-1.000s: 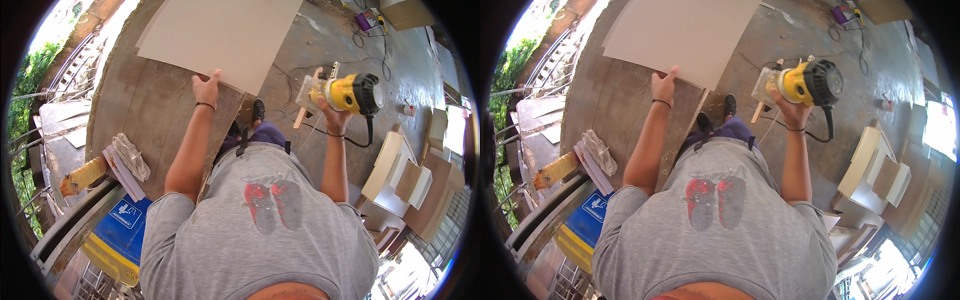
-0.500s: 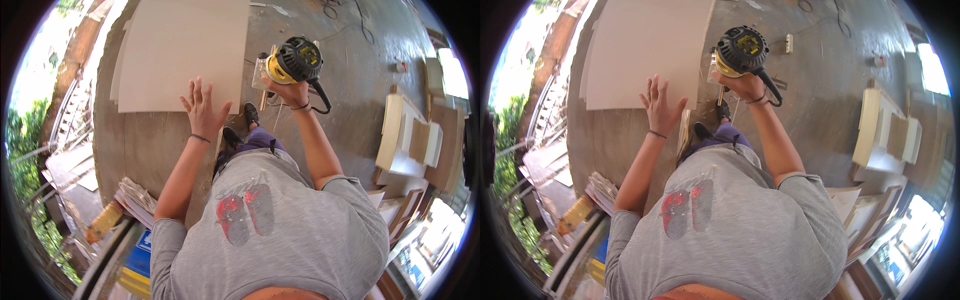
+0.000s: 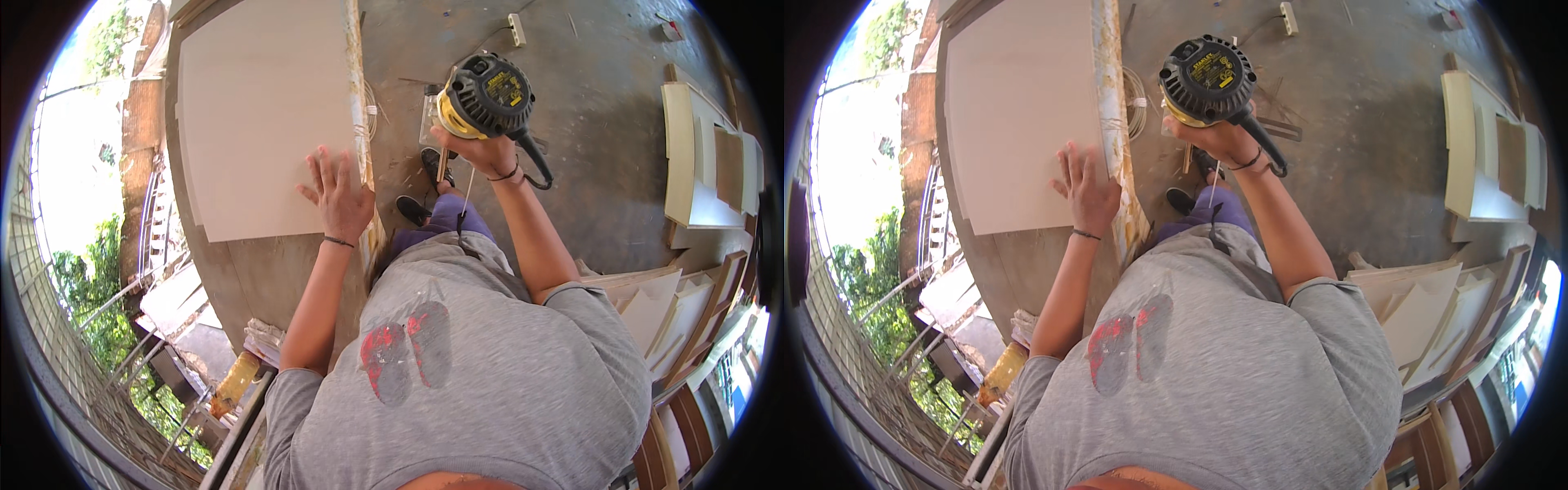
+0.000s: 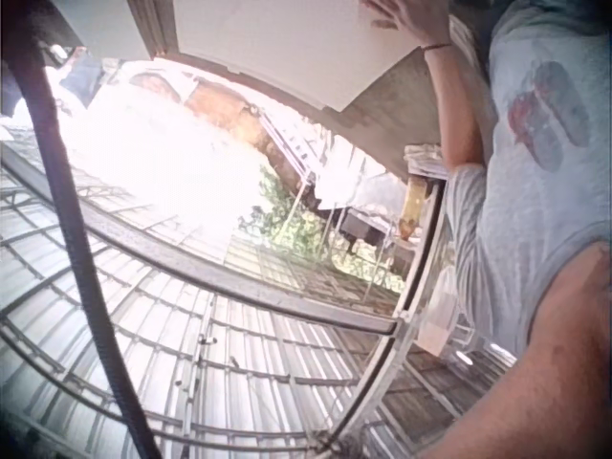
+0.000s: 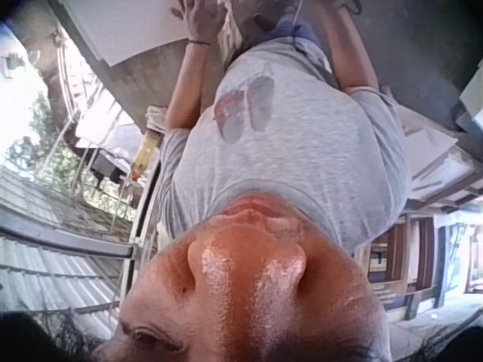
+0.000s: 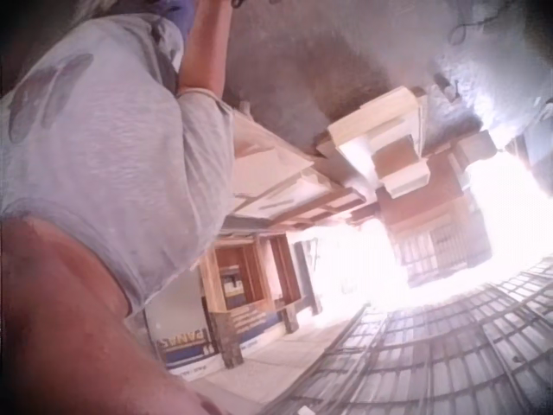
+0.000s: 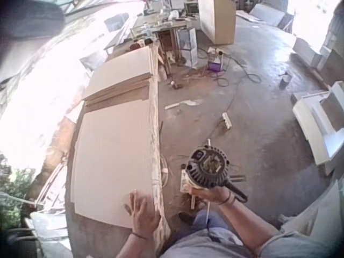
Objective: The person uses a power sander to smooth the edges and surface of a rectangular wooden board, then moves the board to a stack with others.
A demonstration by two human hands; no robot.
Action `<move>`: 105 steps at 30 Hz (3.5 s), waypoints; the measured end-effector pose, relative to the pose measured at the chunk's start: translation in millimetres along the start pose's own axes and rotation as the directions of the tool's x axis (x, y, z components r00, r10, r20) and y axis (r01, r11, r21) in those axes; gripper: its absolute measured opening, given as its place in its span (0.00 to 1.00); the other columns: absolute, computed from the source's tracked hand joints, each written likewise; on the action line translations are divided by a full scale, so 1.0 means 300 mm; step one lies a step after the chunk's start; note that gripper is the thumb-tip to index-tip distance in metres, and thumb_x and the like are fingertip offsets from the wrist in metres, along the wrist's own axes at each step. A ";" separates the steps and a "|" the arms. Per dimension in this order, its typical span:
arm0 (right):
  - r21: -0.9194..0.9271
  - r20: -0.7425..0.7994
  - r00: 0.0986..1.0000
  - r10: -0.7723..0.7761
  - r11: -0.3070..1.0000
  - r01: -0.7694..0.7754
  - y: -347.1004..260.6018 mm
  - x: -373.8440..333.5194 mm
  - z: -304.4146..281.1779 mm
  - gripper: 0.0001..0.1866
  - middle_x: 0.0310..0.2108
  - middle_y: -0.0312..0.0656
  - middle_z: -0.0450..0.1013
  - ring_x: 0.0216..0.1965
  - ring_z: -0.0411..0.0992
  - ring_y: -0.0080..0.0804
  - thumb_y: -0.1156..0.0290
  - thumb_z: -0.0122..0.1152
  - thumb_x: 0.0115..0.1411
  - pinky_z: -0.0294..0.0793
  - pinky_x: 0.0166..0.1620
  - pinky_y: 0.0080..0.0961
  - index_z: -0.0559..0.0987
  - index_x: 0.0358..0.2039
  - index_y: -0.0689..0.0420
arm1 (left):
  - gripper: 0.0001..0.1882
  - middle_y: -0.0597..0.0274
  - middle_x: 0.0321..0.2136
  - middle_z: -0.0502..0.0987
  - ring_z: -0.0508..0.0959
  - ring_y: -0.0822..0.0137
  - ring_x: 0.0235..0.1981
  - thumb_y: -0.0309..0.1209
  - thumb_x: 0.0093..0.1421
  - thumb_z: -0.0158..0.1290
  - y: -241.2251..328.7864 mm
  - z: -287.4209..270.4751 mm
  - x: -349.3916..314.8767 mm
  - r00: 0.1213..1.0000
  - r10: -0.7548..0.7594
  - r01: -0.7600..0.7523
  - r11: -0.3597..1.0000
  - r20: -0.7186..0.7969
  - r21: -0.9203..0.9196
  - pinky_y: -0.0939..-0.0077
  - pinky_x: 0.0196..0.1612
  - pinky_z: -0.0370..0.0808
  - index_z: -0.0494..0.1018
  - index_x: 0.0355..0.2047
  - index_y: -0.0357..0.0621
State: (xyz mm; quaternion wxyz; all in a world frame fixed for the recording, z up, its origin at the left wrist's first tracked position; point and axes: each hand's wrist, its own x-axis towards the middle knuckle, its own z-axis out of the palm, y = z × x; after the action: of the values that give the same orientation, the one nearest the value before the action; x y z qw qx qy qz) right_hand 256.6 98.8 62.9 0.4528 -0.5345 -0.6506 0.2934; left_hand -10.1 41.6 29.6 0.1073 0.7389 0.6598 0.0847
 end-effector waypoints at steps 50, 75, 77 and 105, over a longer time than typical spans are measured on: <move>0.035 0.221 0.972 -0.078 0.997 0.072 -0.272 -0.142 0.374 0.18 0.33 0.36 0.79 0.34 0.77 0.25 0.62 0.73 0.45 0.77 0.40 0.27 0.81 0.36 0.56 | 0.42 0.64 0.66 0.57 0.55 0.66 0.67 0.48 0.45 0.64 -0.407 -0.083 -0.114 0.959 0.248 -0.254 0.967 -0.137 -0.031 0.59 0.67 0.51 0.64 0.60 0.50; 0.293 0.157 0.988 -0.015 0.956 -0.032 -0.185 -0.519 0.250 0.37 0.49 0.39 0.69 0.50 0.69 0.34 0.57 0.75 0.44 0.67 0.55 0.32 0.70 0.54 0.53 | 0.42 0.53 0.67 0.50 0.45 0.55 0.70 0.51 0.49 0.58 -0.266 -0.064 -0.074 0.995 0.099 -0.096 0.961 -0.002 -0.260 0.35 0.64 0.36 0.62 0.61 0.45; -0.060 0.094 0.949 -0.301 0.950 0.308 -0.237 -0.447 0.185 0.35 0.47 0.39 0.69 0.48 0.69 0.31 0.64 0.75 0.44 0.69 0.52 0.29 0.70 0.52 0.55 | 0.41 0.53 0.67 0.50 0.44 0.53 0.70 0.50 0.50 0.57 -0.135 -0.033 -0.066 0.999 0.046 -0.046 0.968 -0.004 -0.247 0.29 0.62 0.34 0.62 0.61 0.45; 0.073 0.224 0.958 -0.181 0.983 0.168 -0.019 -0.338 0.458 0.39 0.44 0.44 0.74 0.43 0.75 0.32 0.60 0.77 0.39 0.73 0.49 0.27 0.71 0.51 0.63 | 0.40 0.59 0.68 0.48 0.44 0.59 0.70 0.63 0.61 0.36 -0.291 0.005 0.222 0.947 -0.244 0.264 0.962 -0.207 0.072 0.45 0.67 0.38 0.54 0.66 0.51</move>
State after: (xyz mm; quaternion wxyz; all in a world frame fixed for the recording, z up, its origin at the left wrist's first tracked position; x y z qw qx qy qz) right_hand 132.0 13.9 -17.7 0.4124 -0.4253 -0.7352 0.3293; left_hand -85.4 117.0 3.5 0.0150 0.6401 0.7603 0.1098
